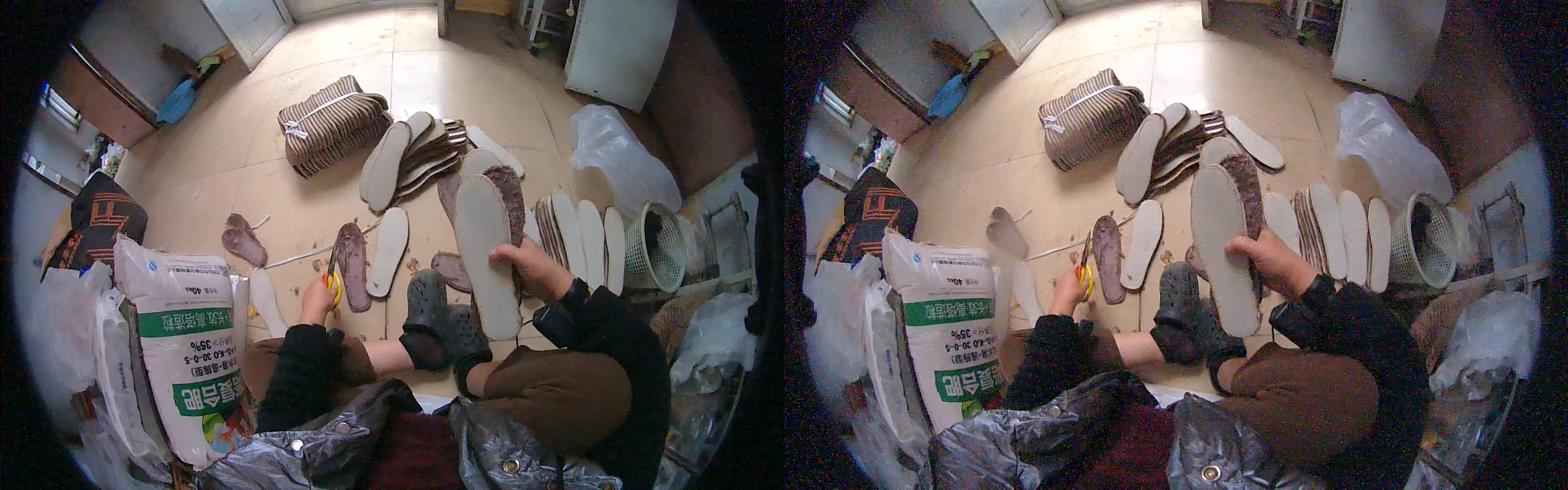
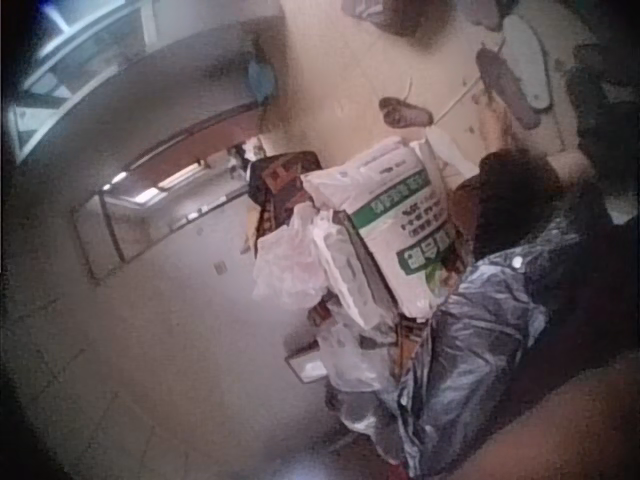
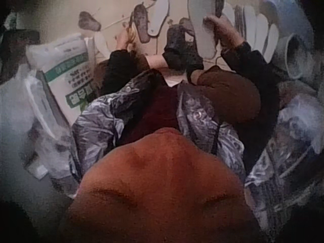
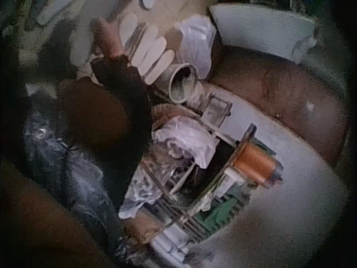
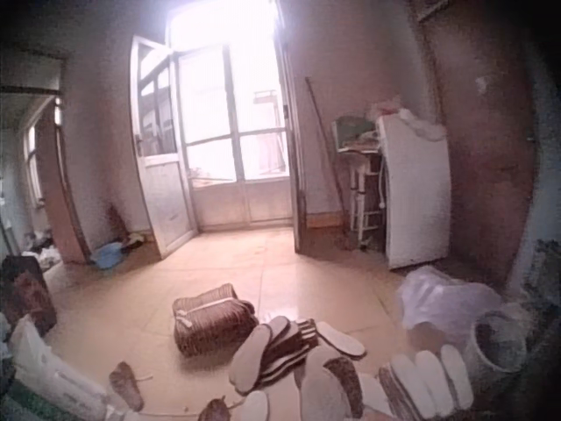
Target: The person sits on the floor and repeatedly aligns a brown fabric insole with a white foam insole, then uses scissors to trim the fabric to match the foam shape. The person stacks trimmed pairs and continues the process with additional insoles.
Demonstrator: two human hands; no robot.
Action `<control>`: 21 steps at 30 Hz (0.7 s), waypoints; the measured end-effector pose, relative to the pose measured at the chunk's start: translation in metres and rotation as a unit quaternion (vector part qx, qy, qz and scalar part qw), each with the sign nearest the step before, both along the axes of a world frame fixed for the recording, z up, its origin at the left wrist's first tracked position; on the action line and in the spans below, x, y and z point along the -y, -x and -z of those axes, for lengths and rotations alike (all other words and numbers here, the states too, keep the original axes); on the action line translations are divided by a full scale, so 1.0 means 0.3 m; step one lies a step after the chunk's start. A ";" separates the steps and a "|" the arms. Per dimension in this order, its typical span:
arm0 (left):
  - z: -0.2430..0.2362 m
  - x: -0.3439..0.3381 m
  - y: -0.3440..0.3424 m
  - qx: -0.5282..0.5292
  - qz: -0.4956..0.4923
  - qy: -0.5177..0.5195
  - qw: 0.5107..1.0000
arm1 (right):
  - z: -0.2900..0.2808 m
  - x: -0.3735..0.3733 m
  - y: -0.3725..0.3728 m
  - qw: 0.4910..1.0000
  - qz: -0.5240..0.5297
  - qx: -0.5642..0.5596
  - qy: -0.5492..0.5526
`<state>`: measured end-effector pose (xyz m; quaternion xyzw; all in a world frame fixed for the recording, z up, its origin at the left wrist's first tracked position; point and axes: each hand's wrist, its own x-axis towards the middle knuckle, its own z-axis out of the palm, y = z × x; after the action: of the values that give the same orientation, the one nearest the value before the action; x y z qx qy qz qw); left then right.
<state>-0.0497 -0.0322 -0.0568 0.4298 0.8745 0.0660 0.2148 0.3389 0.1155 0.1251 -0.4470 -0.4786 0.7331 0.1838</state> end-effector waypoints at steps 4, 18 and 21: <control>0.189 0.088 0.081 0.086 0.006 0.151 0.985 | 0.023 -0.013 0.003 0.999 0.007 -0.031 0.044; -0.432 -0.211 -0.646 0.630 0.048 -0.231 0.739 | -0.013 0.025 0.035 0.994 -0.089 -0.032 -0.062; -0.459 -0.201 -0.690 0.532 0.041 -0.278 0.799 | -0.008 0.032 0.027 0.994 -0.084 -0.052 -0.036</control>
<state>0.1573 0.0281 0.0808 0.4041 0.5481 0.5153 0.5203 0.3309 0.1059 0.1275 -0.3599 -0.5304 0.7503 0.1620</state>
